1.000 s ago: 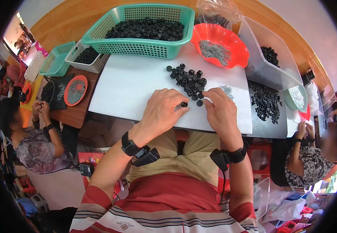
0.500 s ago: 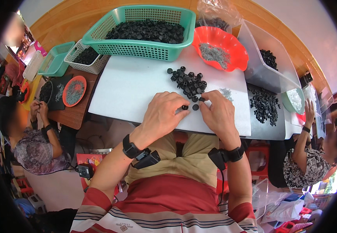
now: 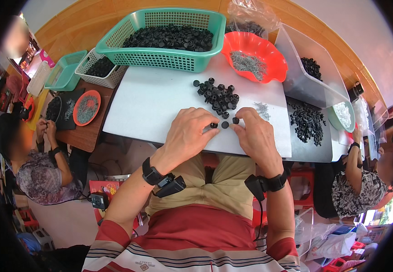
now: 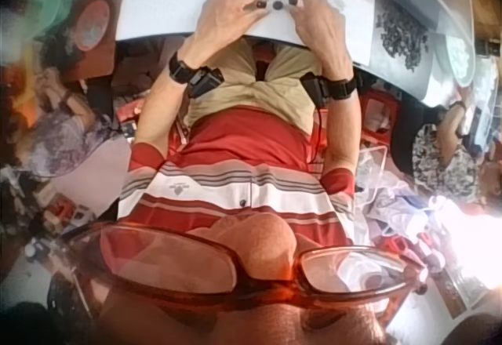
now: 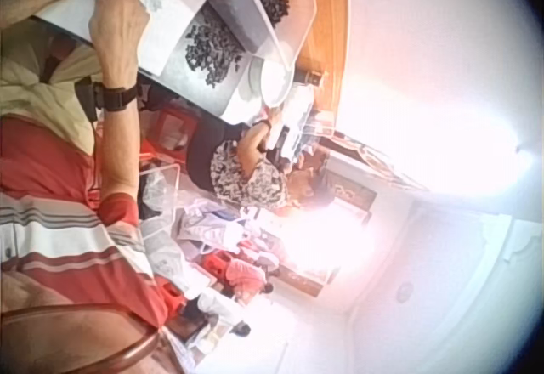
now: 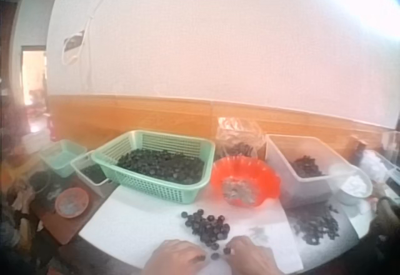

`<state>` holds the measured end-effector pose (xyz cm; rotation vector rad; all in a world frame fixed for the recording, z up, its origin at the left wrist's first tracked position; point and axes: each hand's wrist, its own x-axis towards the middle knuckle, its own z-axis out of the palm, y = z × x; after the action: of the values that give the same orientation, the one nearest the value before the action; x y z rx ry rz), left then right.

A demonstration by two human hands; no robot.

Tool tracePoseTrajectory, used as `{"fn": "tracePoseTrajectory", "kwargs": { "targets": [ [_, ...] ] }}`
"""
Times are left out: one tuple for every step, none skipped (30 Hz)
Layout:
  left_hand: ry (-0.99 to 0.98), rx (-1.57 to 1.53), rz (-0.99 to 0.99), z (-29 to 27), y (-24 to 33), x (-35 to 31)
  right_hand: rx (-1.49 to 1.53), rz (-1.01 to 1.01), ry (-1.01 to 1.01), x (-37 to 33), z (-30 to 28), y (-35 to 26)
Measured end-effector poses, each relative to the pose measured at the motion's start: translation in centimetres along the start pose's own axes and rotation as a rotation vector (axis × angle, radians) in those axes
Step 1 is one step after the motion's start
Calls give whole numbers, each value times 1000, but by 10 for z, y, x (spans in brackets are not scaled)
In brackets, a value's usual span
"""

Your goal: Insert small metal pins or screws into black plastic components at a workshop table.

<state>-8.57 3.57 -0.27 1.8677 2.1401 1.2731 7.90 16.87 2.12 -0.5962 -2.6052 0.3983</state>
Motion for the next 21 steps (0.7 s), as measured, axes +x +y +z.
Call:
{"fn": "tracePoseTrajectory", "kwargs": {
  "targets": [
    [-1, 0, 2, 0, 0, 0, 38, 39, 3, 0, 0, 0],
    [1, 1, 5, 1, 0, 0, 78, 77, 6, -1, 0, 0],
    [3, 1, 8, 1, 0, 0, 79, 77, 7, -1, 0, 0],
    [3, 3, 9, 1, 0, 0, 82, 86, 11, -1, 0, 0],
    [4, 5, 9, 1, 0, 0, 85, 95, 14, -1, 0, 0],
    [6, 8, 9, 1, -1, -1, 87, 95, 14, -1, 1, 1],
    [5, 9, 9, 1, -1, -1, 104, 93, 23, -1, 2, 3],
    [3, 10, 7, 1, 0, -1, 120, 91, 34, -2, 3, 5],
    [0, 10, 5, 1, 0, 0, 120, 91, 35, -2, 3, 7],
    [0, 11, 6, 1, 1, 0, 131, 73, 39, -2, 3, 8],
    [0, 12, 5, 0, 1, 0, 142, 53, 43, -2, 3, 9],
    [1, 13, 3, 0, 1, 0, 143, 53, 44, -2, 3, 9],
    [0, 14, 4, 0, 1, 0, 141, 36, 49, -2, 3, 9],
    [2, 14, 6, 1, 0, 0, 138, 19, 54, -2, 2, 9],
    [4, 15, 9, 2, 0, 0, 138, 20, 55, -3, 1, 8],
    [4, 15, 10, 2, 1, 1, 127, 8, 58, -3, 0, 8],
    [2, 21, 8, 1, 1, 1, 117, -5, 61, -3, 0, 7],
    [0, 28, 7, 1, 1, 1, 118, -5, 62, -3, 0, 7],
    [-1, 29, 7, 1, 1, 1, 100, -15, 52, -3, 0, 7],
    [4, 33, 15, 2, 0, 1, 81, -24, 43, -3, -1, 7],
    [8, 38, 24, 2, 0, 1, 81, -24, 44, -3, -1, 7]
  ]
}}
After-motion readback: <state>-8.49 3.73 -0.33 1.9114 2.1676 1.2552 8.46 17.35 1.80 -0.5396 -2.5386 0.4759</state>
